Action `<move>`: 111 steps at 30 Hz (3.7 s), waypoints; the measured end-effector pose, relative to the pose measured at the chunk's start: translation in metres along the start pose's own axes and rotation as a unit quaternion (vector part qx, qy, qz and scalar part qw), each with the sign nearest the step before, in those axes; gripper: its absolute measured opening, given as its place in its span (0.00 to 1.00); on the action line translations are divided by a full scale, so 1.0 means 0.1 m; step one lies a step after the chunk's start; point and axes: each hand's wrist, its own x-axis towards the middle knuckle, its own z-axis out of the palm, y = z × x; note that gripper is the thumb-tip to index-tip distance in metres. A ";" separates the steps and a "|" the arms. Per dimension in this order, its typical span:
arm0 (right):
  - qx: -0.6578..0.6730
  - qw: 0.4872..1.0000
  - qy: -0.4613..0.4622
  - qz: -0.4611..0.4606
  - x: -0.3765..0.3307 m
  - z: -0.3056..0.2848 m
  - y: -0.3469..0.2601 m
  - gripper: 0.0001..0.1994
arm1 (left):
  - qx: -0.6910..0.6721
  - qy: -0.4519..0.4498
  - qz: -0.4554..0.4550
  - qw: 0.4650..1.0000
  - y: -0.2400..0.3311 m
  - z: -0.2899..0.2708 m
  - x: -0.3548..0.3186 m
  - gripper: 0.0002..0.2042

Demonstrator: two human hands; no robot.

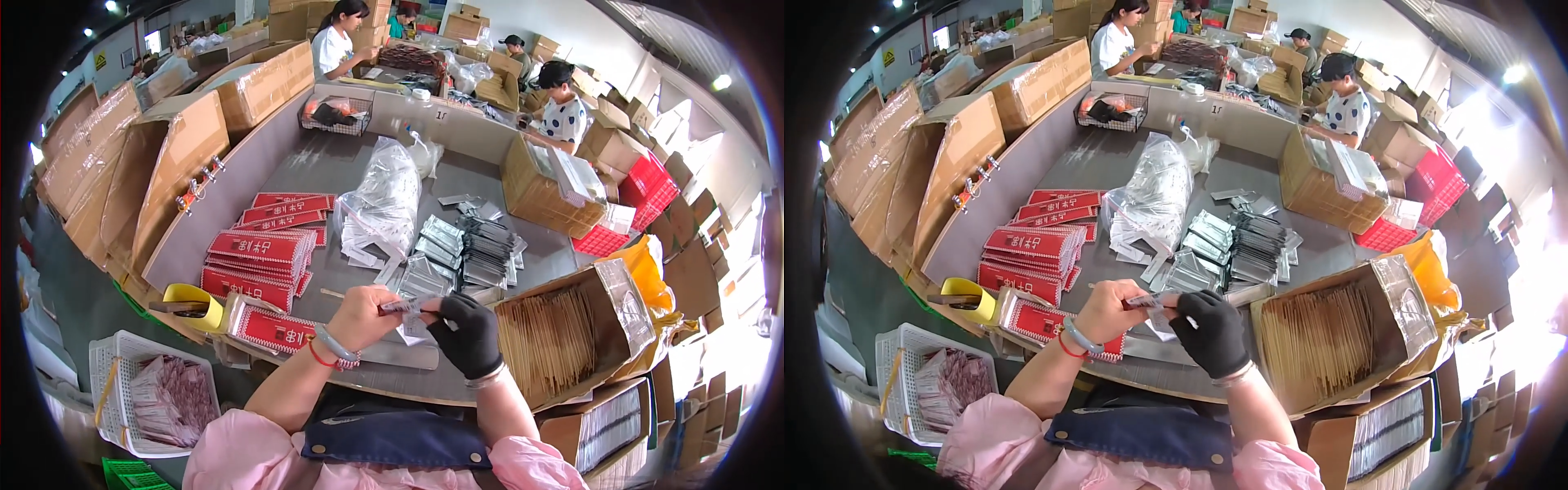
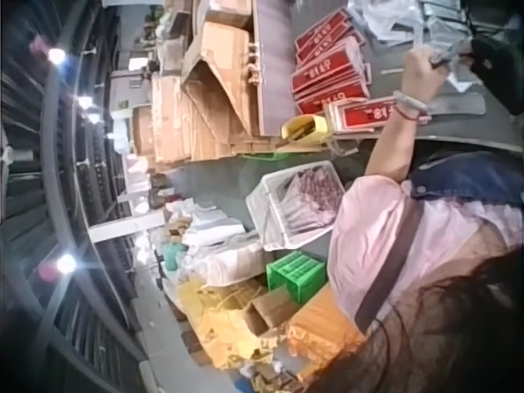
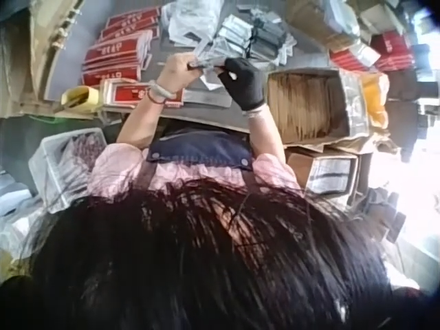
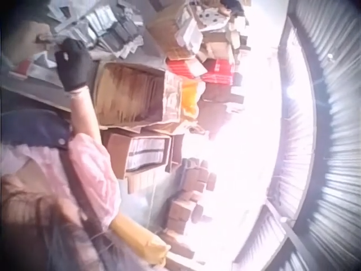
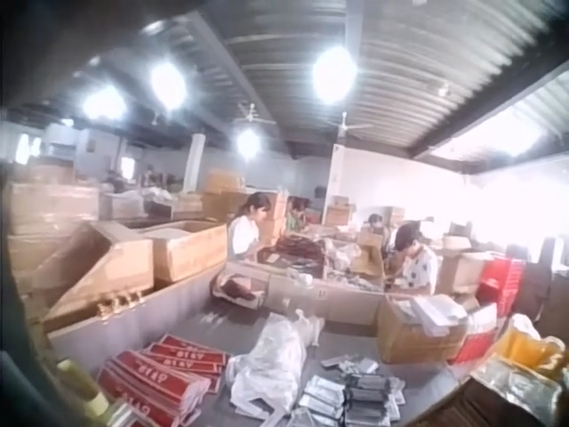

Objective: Placing individual pairs of wooden chopsticks into plastic sleeves and organizing them for shipment.

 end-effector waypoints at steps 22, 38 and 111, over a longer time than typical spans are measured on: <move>0.235 0.959 -0.149 0.049 0.47 0.61 0.14 0.17 | -0.187 0.054 -0.102 0.976 -0.14 -0.67 -0.38 0.11; -0.006 0.981 -0.195 0.014 1.43 1.69 0.12 0.07 | -0.237 0.262 -0.173 0.919 -0.93 -1.10 -0.24 0.10; -0.109 0.713 -0.351 -0.597 3.79 4.59 -1.09 0.06 | 0.168 0.803 -0.130 0.557 -2.87 -2.36 0.11 0.06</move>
